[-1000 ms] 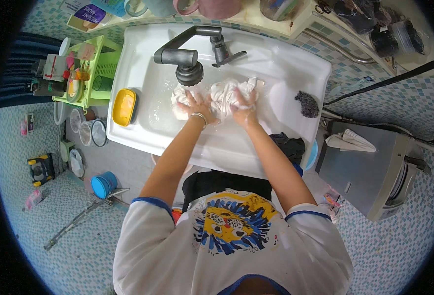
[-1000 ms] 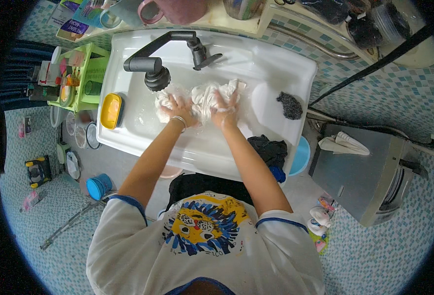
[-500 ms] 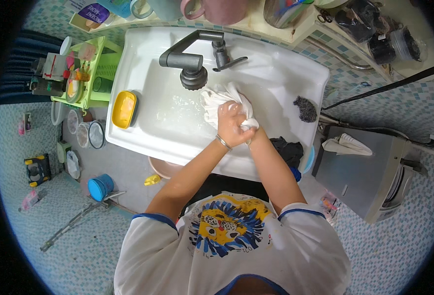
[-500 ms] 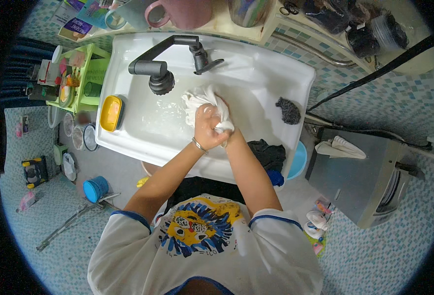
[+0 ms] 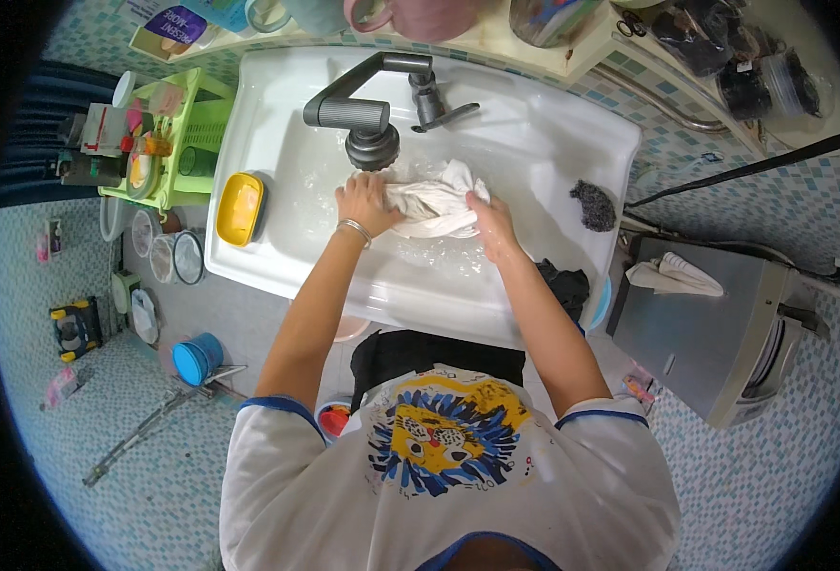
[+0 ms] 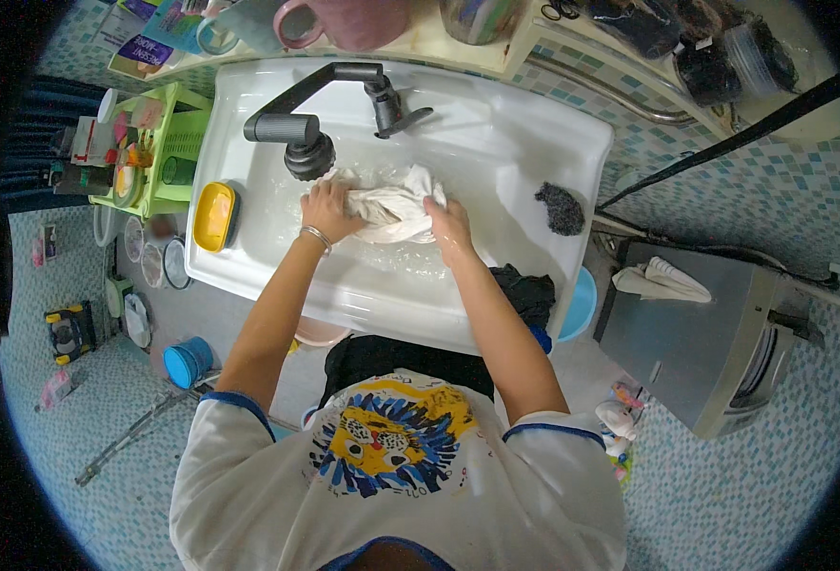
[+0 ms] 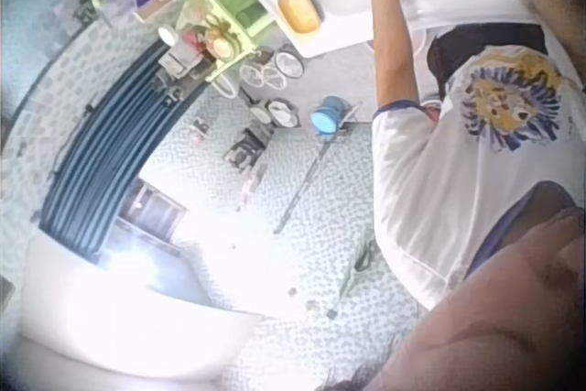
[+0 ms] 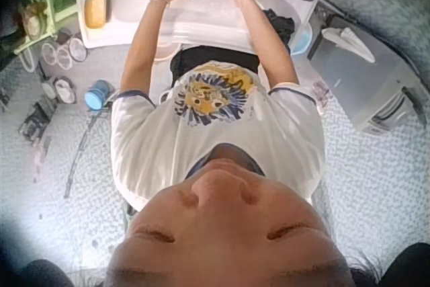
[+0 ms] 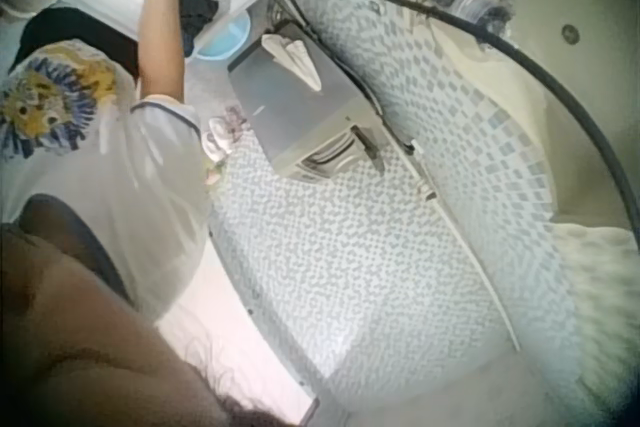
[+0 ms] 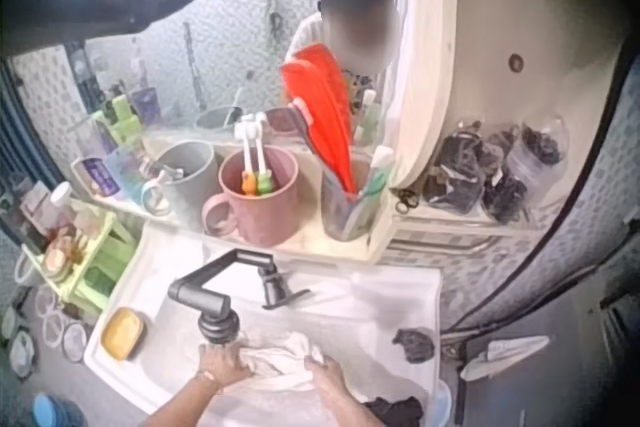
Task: The person hand-washes a white cloth in a white sink. They apply soap using a yellow sponge, scrub the fabric, and rinse it under running water. The person wrings out the cloth and briefly scrubs the sink surface with a steel wool pad before returning to the cloth.
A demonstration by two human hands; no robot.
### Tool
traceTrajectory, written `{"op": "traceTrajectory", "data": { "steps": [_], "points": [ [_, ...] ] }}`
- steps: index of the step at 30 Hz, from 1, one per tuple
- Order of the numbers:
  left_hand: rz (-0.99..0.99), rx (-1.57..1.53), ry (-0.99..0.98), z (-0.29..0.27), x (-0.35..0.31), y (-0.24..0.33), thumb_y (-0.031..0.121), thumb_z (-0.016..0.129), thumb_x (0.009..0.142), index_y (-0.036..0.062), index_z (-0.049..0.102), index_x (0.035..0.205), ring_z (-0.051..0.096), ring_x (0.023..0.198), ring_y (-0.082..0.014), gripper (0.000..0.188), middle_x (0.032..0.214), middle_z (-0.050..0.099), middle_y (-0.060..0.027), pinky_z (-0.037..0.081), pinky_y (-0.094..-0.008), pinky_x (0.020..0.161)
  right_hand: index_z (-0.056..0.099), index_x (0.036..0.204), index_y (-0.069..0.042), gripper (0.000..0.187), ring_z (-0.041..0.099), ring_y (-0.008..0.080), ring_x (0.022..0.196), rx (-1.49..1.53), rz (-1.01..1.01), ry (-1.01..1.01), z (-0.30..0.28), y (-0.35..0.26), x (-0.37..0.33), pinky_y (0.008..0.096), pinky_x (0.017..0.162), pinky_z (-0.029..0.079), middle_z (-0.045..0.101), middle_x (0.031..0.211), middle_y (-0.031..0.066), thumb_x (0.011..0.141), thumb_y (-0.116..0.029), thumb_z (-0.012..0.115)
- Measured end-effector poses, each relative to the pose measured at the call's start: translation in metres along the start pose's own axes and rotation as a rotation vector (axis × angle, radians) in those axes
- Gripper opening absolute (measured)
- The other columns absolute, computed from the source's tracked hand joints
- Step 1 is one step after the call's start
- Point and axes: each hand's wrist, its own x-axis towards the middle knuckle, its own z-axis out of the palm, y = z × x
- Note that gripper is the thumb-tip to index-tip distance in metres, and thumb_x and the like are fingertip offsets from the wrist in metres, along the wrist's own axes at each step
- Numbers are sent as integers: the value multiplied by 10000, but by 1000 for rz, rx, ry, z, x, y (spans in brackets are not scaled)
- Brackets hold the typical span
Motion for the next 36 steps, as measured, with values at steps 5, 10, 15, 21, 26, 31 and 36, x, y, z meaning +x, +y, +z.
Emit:
{"op": "traceTrajectory", "data": {
  "steps": [5, 10, 15, 21, 26, 31, 36],
  "points": [
    [-214, 238, -417, -2, -3, 33, 524, 740, 512, 207, 343, 1341, 185, 1300, -376, 972, 1435, 151, -150, 244, -662, 903, 479, 1232, -127, 481, 426, 316, 1160, -1094, -247, 398, 18, 27, 16, 404, 913, 392, 486, 1209, 207, 768, -199, 583],
    [-156, -152, -286, 73, 17, 15, 433, 697, 602, 98, 482, 1233, 354, 1219, -353, 746, 1287, 396, -205, 297, -518, 967, 428, 1279, -145, 574, 405, 328, 1183, -594, -252, 106, 23, 50, 64, 470, 913, 387, 456, 1258, 180, 748, -310, 575],
    [241, -1042, 86, 18, -15, 57, 243, 697, 621, 63, 583, 1060, 500, 1022, -364, 488, 1111, 552, -184, 379, -396, 910, 399, 1274, -21, 633, 483, 270, 1105, 542, 55, -407, 21, 0, 27, 401, 935, 381, 470, 1245, 129, 821, -460, 455],
    [470, -534, 227, -20, -50, 124, 331, 698, 450, 79, 636, 771, 500, 877, -349, 413, 942, 565, -118, 345, -490, 866, 345, 1291, 28, 500, 474, 252, 1121, 698, -378, -550, 35, -34, -43, 396, 961, 384, 469, 1243, 141, 900, -277, 403],
    [504, -393, 586, 13, -32, 106, 352, 683, 505, 62, 643, 831, 519, 928, -371, 438, 984, 577, -161, 352, -493, 873, 385, 1242, 50, 407, 489, 242, 1101, 809, -250, -729, 33, 0, 9, 362, 965, 385, 491, 1208, 138, 893, -157, 357],
    [248, -401, 108, 8, 18, 26, 345, 663, 555, 63, 627, 930, 522, 929, -364, 470, 977, 570, -178, 415, -471, 787, 473, 1152, 28, 414, 557, 160, 922, 669, 129, -192, 43, 17, 0, 327, 834, 451, 562, 1060, 98, 845, -250, 484],
    [148, 46, -43, -7, 1, -2, 352, 719, 546, 153, 570, 1031, 440, 1059, -337, 545, 1155, 442, -155, 332, -567, 884, 471, 1165, 35, 507, 519, 339, 1034, -457, -95, 55, 2, 1, 7, 363, 878, 431, 500, 1150, 238, 818, -329, 540]
  ]
}}
